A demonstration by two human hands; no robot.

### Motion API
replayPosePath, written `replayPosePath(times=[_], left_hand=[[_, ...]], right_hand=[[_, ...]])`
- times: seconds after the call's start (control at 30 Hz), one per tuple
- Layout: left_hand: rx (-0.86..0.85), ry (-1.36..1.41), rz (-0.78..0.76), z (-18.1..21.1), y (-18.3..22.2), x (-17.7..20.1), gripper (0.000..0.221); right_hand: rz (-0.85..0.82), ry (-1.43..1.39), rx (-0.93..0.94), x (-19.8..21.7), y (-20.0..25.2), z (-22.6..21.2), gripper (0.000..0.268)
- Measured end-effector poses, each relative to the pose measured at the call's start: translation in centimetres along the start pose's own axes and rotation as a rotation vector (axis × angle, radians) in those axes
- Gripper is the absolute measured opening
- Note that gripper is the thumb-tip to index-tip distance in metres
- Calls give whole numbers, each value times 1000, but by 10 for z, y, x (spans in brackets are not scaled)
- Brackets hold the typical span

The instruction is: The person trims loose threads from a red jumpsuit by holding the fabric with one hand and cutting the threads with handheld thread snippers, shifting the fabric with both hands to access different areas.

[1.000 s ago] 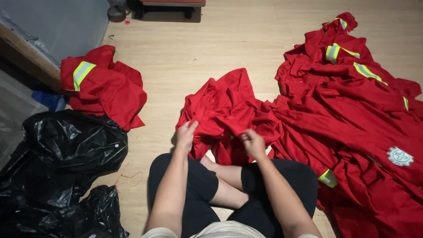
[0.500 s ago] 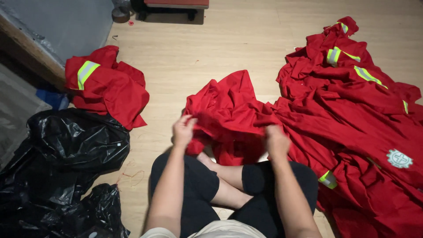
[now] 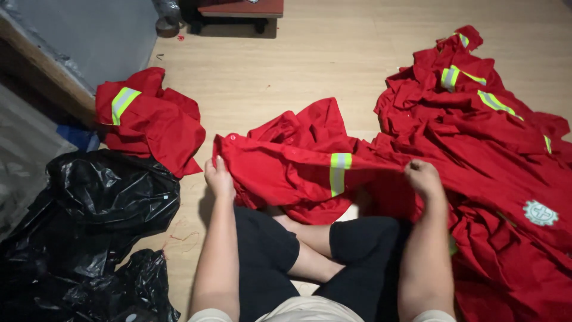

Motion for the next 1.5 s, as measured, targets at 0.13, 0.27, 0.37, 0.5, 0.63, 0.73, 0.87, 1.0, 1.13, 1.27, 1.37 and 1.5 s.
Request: replayPosePath(times=[0.13, 0.27, 0.37, 0.5, 0.63, 0.73, 0.87, 1.0, 1.13, 1.27, 1.37, 1.5], left_hand=[[124, -118, 28, 0, 11, 3, 17], [129, -131, 4, 60, 50, -4, 30], [181, -160, 114, -69, 1, 7, 20], [219, -144, 176, -87, -11, 17, 18], [247, -210, 182, -65, 4, 17, 22], [247, -208, 178, -68, 3, 18, 21], [283, -168, 168, -63, 8, 19, 21], [290, -128, 144, -49, 16, 18, 22], [303, -126, 143, -28, 24, 16, 21], [312, -116, 131, -54, 14, 17, 23], [305, -142, 147, -66, 7, 22, 22], [301, -149, 168, -44, 17, 19, 21]], right_hand=[[-418, -445, 81, 59, 14, -73, 10], [289, -932, 173, 68, -79, -87, 14], [375, -821, 434, 55, -58, -158, 41], [140, -841, 606, 5, 19, -201, 47], [-152, -571, 262, -107, 90, -187, 32], [-231, -490, 90, -149, 138, -198, 26], [-201, -612, -22, -167, 177, -229, 39], [-244, -721, -123, -167, 200, -257, 58], [-101, -399, 380, -132, 238, -289, 35], [99, -148, 807, -127, 263, -296, 38], [121, -125, 875, -118, 264, -298, 34], [-115, -195, 616, -163, 237, -277, 31]])
Point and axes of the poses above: each hand's wrist, its own y-axis away from the middle knuckle, its own x-axis out of the back of the hand, z = x × y, the point moved 5 cm from there along -y, towards the middle knuckle, and after that the axes turned 12 degrees about z, right-handed, at the moved point
